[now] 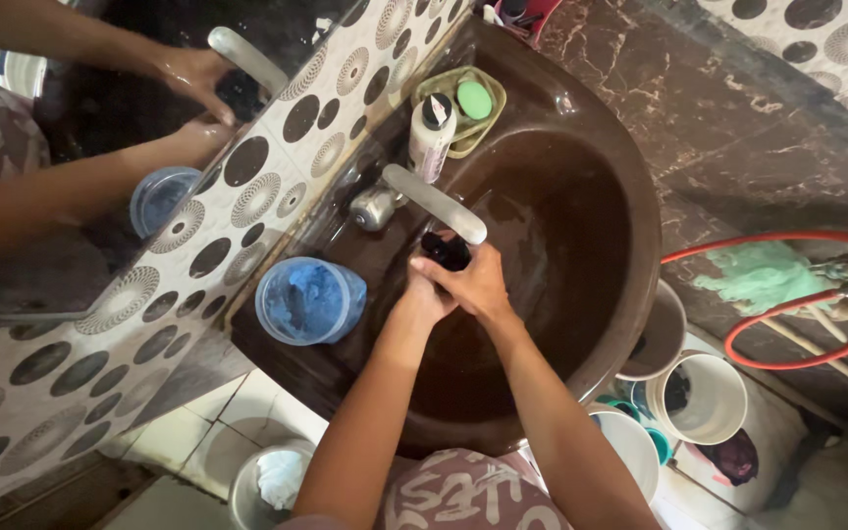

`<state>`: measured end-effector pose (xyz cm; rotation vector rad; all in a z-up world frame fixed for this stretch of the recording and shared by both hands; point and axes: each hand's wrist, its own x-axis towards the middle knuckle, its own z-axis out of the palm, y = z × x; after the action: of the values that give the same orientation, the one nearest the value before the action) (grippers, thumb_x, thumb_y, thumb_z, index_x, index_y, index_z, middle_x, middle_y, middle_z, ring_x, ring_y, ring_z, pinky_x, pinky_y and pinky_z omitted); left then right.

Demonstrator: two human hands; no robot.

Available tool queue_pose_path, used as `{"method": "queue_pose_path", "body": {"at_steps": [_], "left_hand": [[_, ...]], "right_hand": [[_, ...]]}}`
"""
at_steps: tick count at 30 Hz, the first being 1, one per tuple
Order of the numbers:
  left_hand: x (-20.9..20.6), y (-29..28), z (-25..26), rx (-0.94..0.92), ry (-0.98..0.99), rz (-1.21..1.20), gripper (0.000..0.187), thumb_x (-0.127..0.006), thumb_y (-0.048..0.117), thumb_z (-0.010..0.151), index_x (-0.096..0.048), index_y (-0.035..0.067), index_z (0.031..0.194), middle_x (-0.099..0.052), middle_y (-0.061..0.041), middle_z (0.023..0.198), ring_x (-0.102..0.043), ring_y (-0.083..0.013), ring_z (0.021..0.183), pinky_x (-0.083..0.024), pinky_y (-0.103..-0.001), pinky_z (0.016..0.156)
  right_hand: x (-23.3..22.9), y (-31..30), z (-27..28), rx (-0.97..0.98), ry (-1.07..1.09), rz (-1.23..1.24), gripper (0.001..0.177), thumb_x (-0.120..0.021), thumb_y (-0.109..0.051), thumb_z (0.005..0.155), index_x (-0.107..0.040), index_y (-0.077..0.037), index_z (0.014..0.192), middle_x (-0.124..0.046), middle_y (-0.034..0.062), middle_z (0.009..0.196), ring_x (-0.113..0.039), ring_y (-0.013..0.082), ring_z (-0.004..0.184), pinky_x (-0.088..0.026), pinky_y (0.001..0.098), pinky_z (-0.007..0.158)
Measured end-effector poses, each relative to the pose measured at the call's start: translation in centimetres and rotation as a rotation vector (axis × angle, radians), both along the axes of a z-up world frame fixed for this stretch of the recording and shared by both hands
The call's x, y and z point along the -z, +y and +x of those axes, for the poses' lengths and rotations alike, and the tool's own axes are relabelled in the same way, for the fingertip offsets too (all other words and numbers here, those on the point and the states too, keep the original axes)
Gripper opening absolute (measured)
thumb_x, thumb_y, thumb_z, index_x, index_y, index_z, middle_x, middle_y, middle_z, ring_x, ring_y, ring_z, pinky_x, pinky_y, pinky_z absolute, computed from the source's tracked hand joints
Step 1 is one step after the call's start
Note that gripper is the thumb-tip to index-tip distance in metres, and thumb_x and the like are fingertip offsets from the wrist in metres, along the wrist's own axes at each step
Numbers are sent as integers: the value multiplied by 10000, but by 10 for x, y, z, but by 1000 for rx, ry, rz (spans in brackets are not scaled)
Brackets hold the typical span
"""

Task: The person washes a black garment and a pink cloth by hand in a sink with soap, rinses them under the faucet, then carries the black garment to an outdoor area and hangs it on a line using a clothespin.

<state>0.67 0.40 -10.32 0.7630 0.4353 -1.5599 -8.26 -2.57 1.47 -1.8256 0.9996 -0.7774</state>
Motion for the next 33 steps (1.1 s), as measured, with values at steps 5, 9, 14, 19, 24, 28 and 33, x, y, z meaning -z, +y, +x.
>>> {"method": "queue_pose_path", "body": {"at_steps": [5, 9, 14, 19, 24, 28, 33], "left_hand": [[-22, -6, -10, 28, 116, -156, 554, -370, 537, 1013, -627, 124, 1278, -673, -90, 1259, -651, -268, 1165, -550, -473, 971], [-84, -5, 7, -1, 157, -207, 772, -366, 751, 907, -598, 106, 1263, -667, -154, 1227, -654, -348, 1106, -520, -556, 943], [-81, -7, 6, 186, 96, -287, 813, -435, 734, 858, -587, 28, 1231, -664, -302, 1191, -670, -448, 1070, -533, -588, 948], [-50, -20, -6, 199, 193, -257, 748, -462, 671, 923, -601, -23, 1165, -702, -268, 1040, -689, -420, 906, -583, -538, 854], [-46, -20, -4, 168, -88, -119, 783, -375, 731, 881, -638, 4, 1004, -685, -239, 868, -657, -382, 725, -571, -499, 689], [-27, -30, -4, 239, -10, -261, 659, -419, 615, 960, -647, -2, 1006, -689, -226, 878, -672, -368, 741, -569, -460, 678], [-39, -32, -1, 248, -73, -267, 499, -523, 513, 943, -624, 28, 999, -699, -210, 892, -681, -362, 749, -559, -462, 685]], "right_hand": [[18, -39, -1, 132, 234, 216, 309, -664, -286, 931, -772, -29, 1068, -777, 210, 999, -801, 272, 952, -583, 376, 855], [12, -34, 5, 126, -12, 15, 364, -546, -274, 1007, -683, -38, 1248, -716, 204, 1229, -673, 322, 1162, -506, 394, 1013], [-27, -15, 7, -112, -35, 65, 537, -721, -438, 877, -661, -17, 1205, -717, 195, 1170, -677, 333, 1095, -502, 410, 956], [-31, -10, 23, 1, 223, -118, 469, -816, -465, 791, -735, -26, 934, -767, 169, 936, -731, 319, 860, -567, 401, 801], [-16, -10, 25, 128, 163, -48, 302, -689, -321, 904, -732, -25, 940, -733, 181, 808, -708, 347, 696, -564, 414, 678], [2, -16, 19, 145, 81, -82, 250, -629, -239, 908, -701, 0, 888, -703, 211, 761, -686, 378, 645, -549, 435, 637], [31, -21, 17, 199, 148, -295, 258, -616, -245, 926, -709, -14, 858, -719, 222, 826, -645, 468, 784, -495, 512, 752]]}}
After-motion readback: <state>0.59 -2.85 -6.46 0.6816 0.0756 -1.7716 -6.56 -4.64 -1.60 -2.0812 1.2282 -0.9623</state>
